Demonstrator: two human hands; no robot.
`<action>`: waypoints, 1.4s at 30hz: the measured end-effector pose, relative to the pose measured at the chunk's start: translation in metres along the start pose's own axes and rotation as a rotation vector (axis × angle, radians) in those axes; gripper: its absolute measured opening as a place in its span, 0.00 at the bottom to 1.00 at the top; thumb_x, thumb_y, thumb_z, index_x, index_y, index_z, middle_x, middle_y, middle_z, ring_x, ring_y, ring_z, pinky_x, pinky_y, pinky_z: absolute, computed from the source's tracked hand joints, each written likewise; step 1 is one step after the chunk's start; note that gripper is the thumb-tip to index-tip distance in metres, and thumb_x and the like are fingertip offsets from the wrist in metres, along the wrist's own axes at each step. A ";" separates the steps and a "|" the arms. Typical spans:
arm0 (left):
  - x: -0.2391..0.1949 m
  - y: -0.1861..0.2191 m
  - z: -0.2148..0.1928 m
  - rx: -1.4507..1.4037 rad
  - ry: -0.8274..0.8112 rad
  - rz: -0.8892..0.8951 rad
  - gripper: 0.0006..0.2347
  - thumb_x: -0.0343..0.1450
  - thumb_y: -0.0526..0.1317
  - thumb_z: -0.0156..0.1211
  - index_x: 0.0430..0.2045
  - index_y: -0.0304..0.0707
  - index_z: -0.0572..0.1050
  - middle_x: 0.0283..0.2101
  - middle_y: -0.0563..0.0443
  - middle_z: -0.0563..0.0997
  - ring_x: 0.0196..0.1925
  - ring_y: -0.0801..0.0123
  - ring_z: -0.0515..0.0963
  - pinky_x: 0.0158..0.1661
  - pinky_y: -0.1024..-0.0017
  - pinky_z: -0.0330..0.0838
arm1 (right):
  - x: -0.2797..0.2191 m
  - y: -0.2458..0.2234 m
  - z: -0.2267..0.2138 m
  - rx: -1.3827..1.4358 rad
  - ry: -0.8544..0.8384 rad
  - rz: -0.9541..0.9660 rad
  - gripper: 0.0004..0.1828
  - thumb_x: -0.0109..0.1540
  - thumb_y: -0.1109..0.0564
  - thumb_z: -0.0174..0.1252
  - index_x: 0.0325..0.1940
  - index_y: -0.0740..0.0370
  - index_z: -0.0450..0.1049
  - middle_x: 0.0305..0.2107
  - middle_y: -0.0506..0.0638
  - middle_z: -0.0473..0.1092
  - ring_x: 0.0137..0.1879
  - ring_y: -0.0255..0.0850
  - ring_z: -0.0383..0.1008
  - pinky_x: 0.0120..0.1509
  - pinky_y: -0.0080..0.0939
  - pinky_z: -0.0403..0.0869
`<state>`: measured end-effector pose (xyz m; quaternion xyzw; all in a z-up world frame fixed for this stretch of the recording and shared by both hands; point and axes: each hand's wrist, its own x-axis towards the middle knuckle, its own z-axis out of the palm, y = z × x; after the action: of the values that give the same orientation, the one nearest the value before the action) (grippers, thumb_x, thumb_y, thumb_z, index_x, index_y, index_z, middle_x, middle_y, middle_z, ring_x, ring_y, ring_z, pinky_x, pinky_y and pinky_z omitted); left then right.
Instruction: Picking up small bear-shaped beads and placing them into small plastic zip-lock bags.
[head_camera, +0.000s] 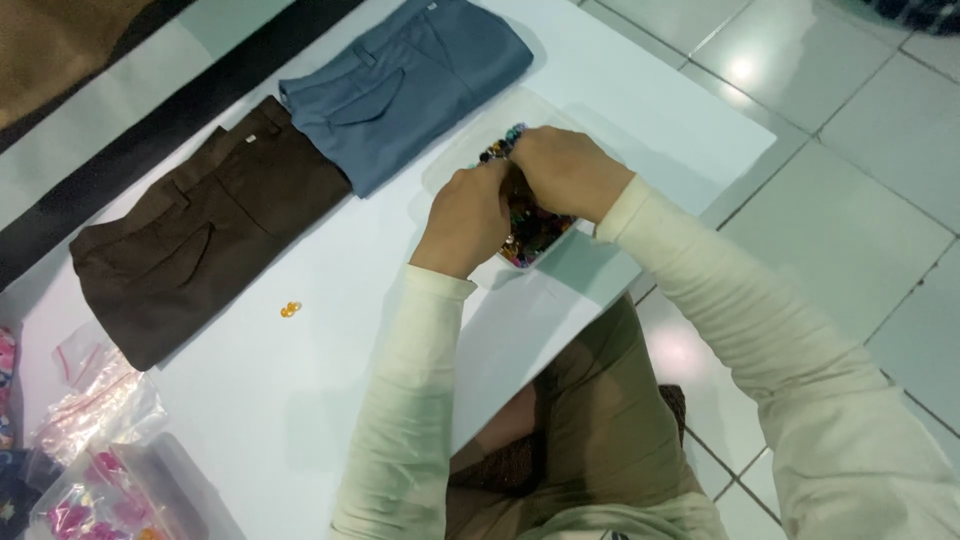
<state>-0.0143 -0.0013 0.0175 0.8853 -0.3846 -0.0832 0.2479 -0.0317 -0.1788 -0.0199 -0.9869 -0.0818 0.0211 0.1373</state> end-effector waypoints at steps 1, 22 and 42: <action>0.008 -0.007 0.001 0.000 0.011 -0.001 0.08 0.70 0.27 0.52 0.37 0.23 0.79 0.30 0.32 0.82 0.36 0.45 0.85 0.33 0.57 0.80 | 0.002 0.000 -0.009 -0.007 0.003 -0.008 0.07 0.60 0.73 0.52 0.30 0.73 0.76 0.21 0.59 0.71 0.29 0.50 0.75 0.30 0.44 0.75; 0.011 -0.025 0.018 0.079 0.150 0.040 0.04 0.69 0.25 0.55 0.25 0.26 0.77 0.20 0.41 0.73 0.26 0.59 0.79 0.30 0.66 0.76 | -0.007 -0.010 -0.048 -0.041 0.018 0.026 0.09 0.63 0.67 0.56 0.43 0.71 0.81 0.31 0.65 0.76 0.37 0.60 0.79 0.35 0.54 0.78; 0.014 -0.024 0.016 0.140 0.180 0.058 0.06 0.67 0.25 0.56 0.22 0.33 0.78 0.18 0.46 0.73 0.24 0.61 0.77 0.29 0.67 0.68 | 0.013 0.005 0.007 -0.162 0.034 0.033 0.05 0.59 0.68 0.57 0.29 0.74 0.74 0.17 0.59 0.69 0.24 0.50 0.75 0.21 0.44 0.73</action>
<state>0.0050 -0.0034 -0.0074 0.8929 -0.3910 0.0312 0.2212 -0.0185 -0.1799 -0.0287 -0.9962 -0.0646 -0.0004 0.0578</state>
